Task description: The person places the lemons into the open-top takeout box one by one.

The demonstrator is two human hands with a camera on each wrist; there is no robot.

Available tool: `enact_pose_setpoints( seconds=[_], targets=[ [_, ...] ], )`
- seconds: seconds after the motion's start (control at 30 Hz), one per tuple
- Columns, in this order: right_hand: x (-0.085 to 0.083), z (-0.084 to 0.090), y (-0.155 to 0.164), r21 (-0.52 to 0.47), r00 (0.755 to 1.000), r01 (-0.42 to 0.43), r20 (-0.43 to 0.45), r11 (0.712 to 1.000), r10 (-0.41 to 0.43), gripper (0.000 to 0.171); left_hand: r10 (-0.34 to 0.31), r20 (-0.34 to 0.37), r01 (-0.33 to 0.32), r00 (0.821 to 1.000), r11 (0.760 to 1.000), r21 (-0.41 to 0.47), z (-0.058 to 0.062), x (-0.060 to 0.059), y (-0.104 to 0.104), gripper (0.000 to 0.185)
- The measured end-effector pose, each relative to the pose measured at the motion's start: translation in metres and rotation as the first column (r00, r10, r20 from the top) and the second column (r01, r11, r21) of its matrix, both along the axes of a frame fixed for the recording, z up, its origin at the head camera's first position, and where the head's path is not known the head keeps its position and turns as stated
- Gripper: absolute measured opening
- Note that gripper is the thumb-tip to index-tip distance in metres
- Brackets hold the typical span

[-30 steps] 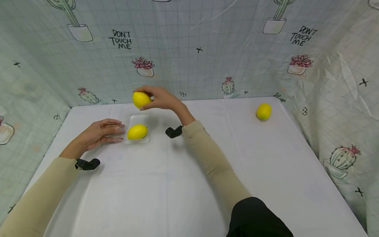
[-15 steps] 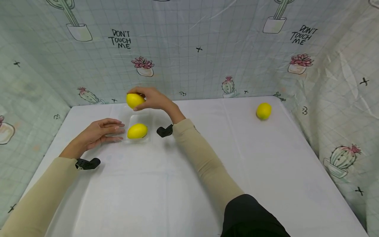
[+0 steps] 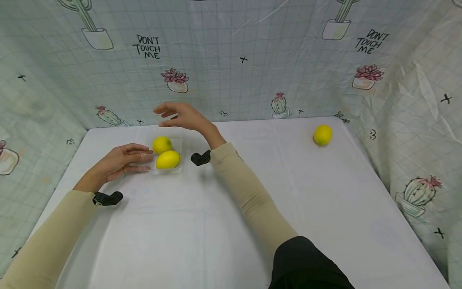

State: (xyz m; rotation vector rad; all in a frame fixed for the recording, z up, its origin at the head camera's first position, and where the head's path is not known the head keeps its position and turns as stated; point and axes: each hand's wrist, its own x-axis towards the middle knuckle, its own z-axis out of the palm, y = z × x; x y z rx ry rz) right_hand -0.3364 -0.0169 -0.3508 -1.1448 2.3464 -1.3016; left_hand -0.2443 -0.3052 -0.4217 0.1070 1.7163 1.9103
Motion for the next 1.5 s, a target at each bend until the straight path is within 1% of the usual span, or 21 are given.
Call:
enact_pose_setpoints(
  seconds=[0.1,0.17,0.3,0.43,0.53,0.67,0.77,0.87,1.03,1.13,1.2,1.3,1.4,1.5],
  targets=[
    [0.0,0.001,0.008,0.005,1.0,-0.007,-0.018,1.0,0.007,0.047,-0.003,0.003,0.003,1.0,1.0,0.006,0.0,-0.001,0.001,0.033],
    [0.0,0.001,0.016,0.027,0.999,-0.017,-0.035,0.999,0.018,0.044,-0.007,0.001,0.007,1.0,1.0,0.004,0.0,-0.002,0.002,0.037],
    [0.002,0.0,0.04,0.127,0.993,-0.036,-0.106,0.991,0.05,0.037,-0.009,-0.006,0.009,1.0,1.0,-0.027,-0.001,-0.003,0.004,0.045],
    [0.006,-0.001,0.072,0.236,0.981,-0.04,-0.176,0.971,0.083,0.034,-0.013,-0.013,0.012,1.0,0.998,-0.057,-0.001,-0.002,0.004,0.051],
    [0.012,-0.004,0.098,0.329,0.972,-0.022,-0.212,0.944,0.096,0.033,-0.016,-0.012,0.015,1.0,0.998,-0.056,-0.001,-0.001,0.003,0.055],
    [0.021,-0.012,0.137,0.453,0.964,-0.023,-0.225,0.891,0.139,0.035,-0.012,-0.016,0.011,1.0,0.999,-0.048,-0.002,-0.001,0.002,0.054],
    [0.028,-0.021,0.168,0.512,0.959,-0.025,-0.23,0.859,0.165,0.036,-0.012,-0.017,0.012,1.0,0.999,-0.042,-0.002,-0.001,0.001,0.051],
    [0.035,-0.027,0.2,0.549,0.953,0.005,-0.257,0.836,0.163,0.036,-0.017,-0.016,0.016,1.0,0.999,-0.038,-0.003,-0.002,0.0,0.051],
    [0.05,-0.026,0.254,0.583,0.953,0.11,-0.292,0.805,0.081,0.036,-0.019,-0.027,0.018,0.999,0.999,-0.039,-0.004,-0.002,0.0,0.047],
    [0.056,-0.024,0.287,0.591,0.952,0.191,-0.305,0.784,-0.002,0.036,-0.013,-0.038,0.011,0.999,0.999,-0.05,-0.003,-0.002,0.0,0.041],
    [0.058,-0.022,0.309,0.592,0.947,0.244,-0.316,0.768,-0.057,0.036,-0.015,-0.041,0.013,0.999,0.999,-0.049,-0.002,-0.002,0.0,0.038],
    [0.06,-0.018,0.341,0.605,0.93,0.33,-0.339,0.725,-0.14,0.038,-0.029,-0.041,0.029,0.999,0.999,-0.024,-0.002,-0.002,0.0,0.037],
    [0.061,-0.015,0.37,0.62,0.909,0.4,-0.363,0.675,-0.205,0.038,-0.041,-0.026,0.041,0.999,0.999,0.0,-0.002,-0.002,-0.001,0.038],
    [0.062,-0.014,0.394,0.624,0.884,0.46,-0.385,0.632,-0.265,0.038,-0.033,-0.016,0.033,0.999,0.999,-0.001,-0.004,-0.002,-0.001,0.039]
  ],
)
